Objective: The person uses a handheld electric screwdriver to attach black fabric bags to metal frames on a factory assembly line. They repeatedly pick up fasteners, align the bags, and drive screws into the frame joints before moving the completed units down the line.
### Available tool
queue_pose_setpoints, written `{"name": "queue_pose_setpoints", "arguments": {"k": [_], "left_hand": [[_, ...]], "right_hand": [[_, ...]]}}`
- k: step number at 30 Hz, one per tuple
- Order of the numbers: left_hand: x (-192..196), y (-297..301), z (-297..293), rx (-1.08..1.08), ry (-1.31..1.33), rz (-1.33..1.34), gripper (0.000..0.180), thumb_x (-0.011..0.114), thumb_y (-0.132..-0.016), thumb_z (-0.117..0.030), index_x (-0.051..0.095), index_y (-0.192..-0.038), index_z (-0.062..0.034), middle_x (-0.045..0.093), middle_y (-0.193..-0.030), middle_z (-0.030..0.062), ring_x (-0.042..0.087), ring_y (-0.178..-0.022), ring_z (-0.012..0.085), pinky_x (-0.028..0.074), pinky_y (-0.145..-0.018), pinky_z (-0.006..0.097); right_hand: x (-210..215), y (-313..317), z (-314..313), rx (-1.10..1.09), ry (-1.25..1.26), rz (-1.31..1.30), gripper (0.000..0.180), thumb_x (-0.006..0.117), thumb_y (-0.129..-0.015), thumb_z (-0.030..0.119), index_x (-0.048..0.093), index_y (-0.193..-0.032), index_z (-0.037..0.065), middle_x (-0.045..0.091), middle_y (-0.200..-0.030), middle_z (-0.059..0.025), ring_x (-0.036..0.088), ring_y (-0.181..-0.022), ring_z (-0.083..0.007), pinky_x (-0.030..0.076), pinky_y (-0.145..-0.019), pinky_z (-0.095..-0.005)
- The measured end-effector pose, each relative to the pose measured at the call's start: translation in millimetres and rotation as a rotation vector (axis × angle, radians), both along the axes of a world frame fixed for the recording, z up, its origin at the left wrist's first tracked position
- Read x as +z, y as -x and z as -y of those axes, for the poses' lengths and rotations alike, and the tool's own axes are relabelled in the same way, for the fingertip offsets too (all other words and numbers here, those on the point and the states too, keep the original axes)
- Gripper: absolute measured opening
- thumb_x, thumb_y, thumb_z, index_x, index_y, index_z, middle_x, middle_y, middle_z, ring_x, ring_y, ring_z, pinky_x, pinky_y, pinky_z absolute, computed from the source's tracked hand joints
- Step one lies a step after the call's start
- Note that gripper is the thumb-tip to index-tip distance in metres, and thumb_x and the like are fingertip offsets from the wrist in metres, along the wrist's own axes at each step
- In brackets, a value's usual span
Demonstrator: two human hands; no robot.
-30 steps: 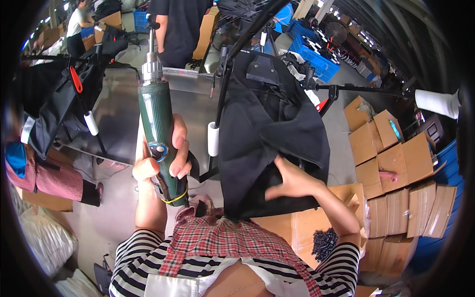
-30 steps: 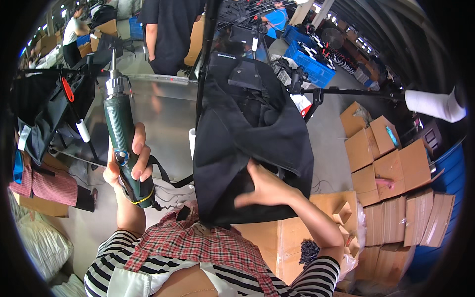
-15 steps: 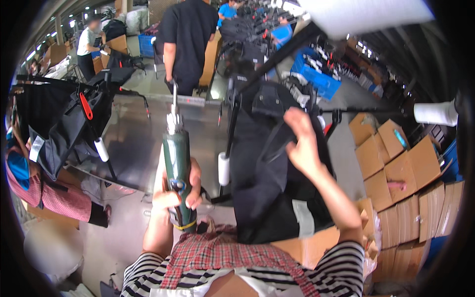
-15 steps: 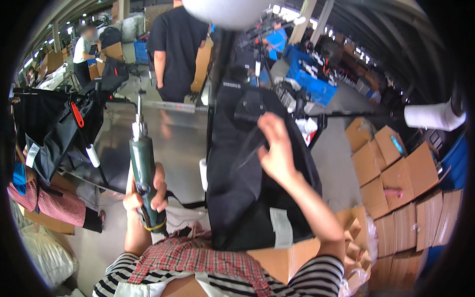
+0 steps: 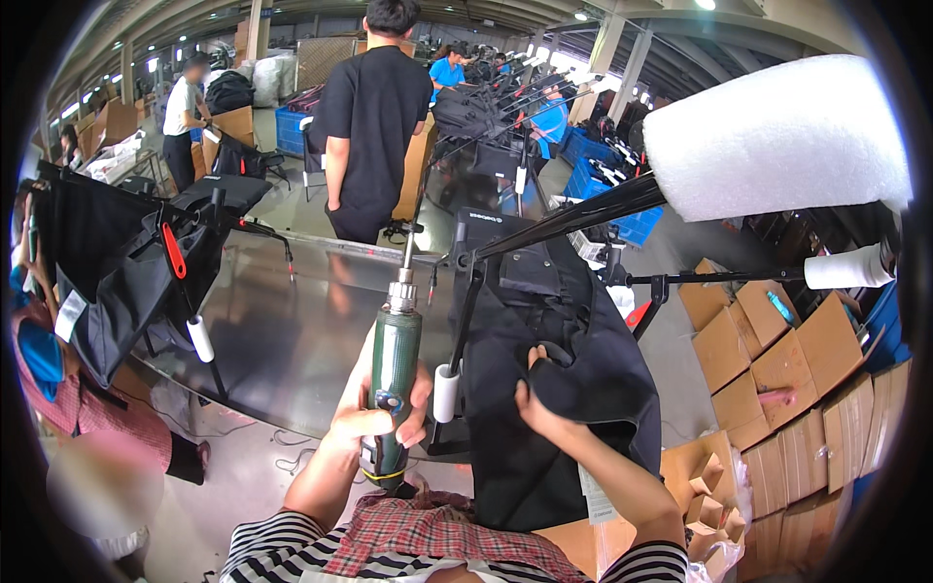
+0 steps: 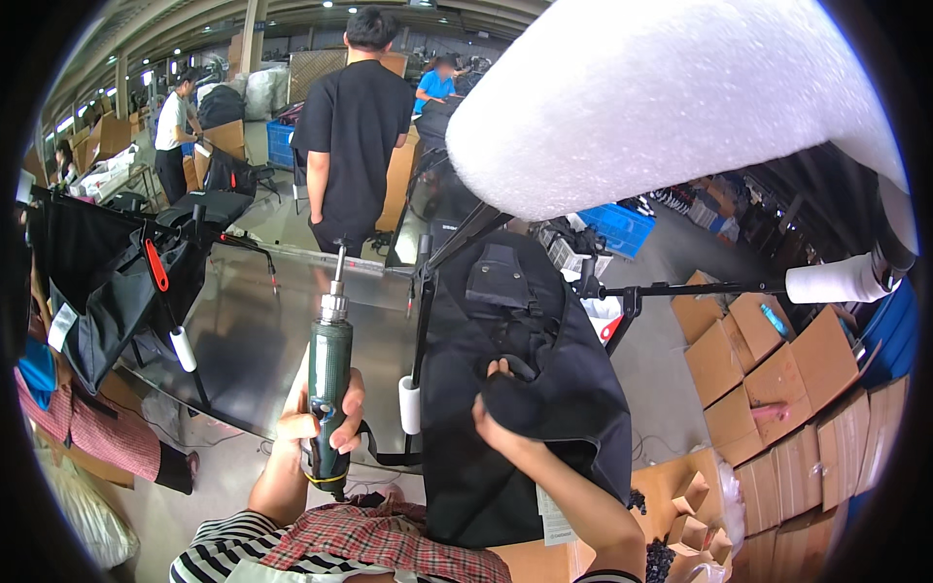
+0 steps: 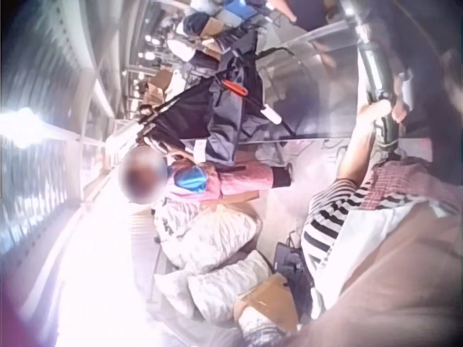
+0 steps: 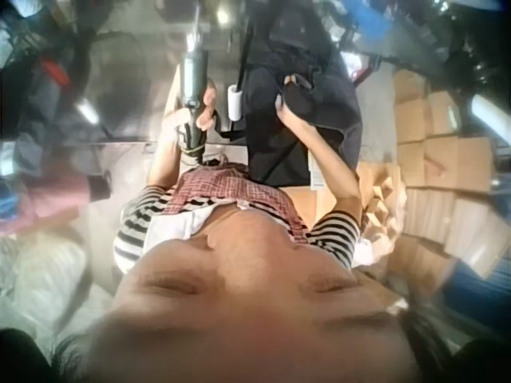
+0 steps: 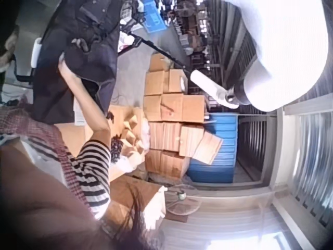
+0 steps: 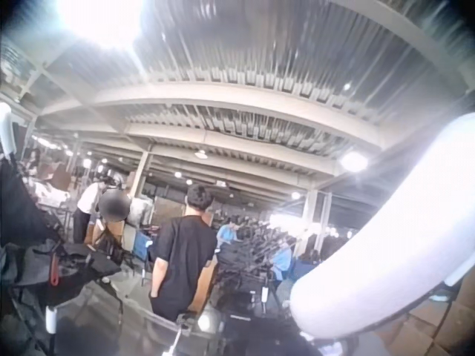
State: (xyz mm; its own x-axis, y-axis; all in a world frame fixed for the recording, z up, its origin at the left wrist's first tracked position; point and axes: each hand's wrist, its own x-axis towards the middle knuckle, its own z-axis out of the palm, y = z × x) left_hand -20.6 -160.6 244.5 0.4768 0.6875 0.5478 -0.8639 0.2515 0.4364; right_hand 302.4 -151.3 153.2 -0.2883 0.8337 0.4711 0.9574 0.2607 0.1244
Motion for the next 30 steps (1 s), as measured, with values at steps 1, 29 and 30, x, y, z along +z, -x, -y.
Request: {"name": "queue_pose_setpoints", "arguments": {"k": [1, 29, 30], "left_hand": [[-1, -1, -2, -0.006, -0.014, -0.007, 0.087, 0.075, -0.078, -0.004, 0.024, -0.148, -0.0154, 0.048, -0.102, 0.0207, 0.060, -0.064, 0.0237, 0.053, -0.054, 0.037], [18, 12, 30, 0.083, 0.068, -0.062, 0.103, 0.080, -0.067, 0.001, 0.016, -0.148, -0.0076, 0.051, -0.092, 0.0226, 0.060, -0.054, 0.0253, 0.054, -0.046, 0.036], [21, 11, 31, 0.081, 0.055, -0.075, 0.103, 0.080, -0.066, 0.002, 0.016, -0.148, -0.0075, 0.051, -0.091, 0.0228, 0.060, -0.054, 0.0255, 0.054, -0.046, 0.036]], "right_hand": [[-20, -22, -9, 0.046, -0.181, 0.041, 0.064, 0.056, -0.088, 0.018, 0.041, -0.143, -0.009, 0.050, -0.139, -0.0300, 0.054, -0.125, -0.0422, 0.040, -0.109, -0.0472], [288, 83, -20, 1.001, 0.182, -0.891, 0.037, 0.067, -0.079, -0.003, 0.052, -0.112, 0.001, 0.059, -0.095, -0.0088, 0.061, -0.098, -0.0218, 0.044, -0.102, -0.0441], [293, 81, -23, 1.005, 0.259, -0.854, 0.037, 0.070, -0.076, -0.002, 0.052, -0.108, 0.003, 0.057, -0.090, -0.0063, 0.061, -0.094, -0.0204, 0.044, -0.102, -0.0454]]}}
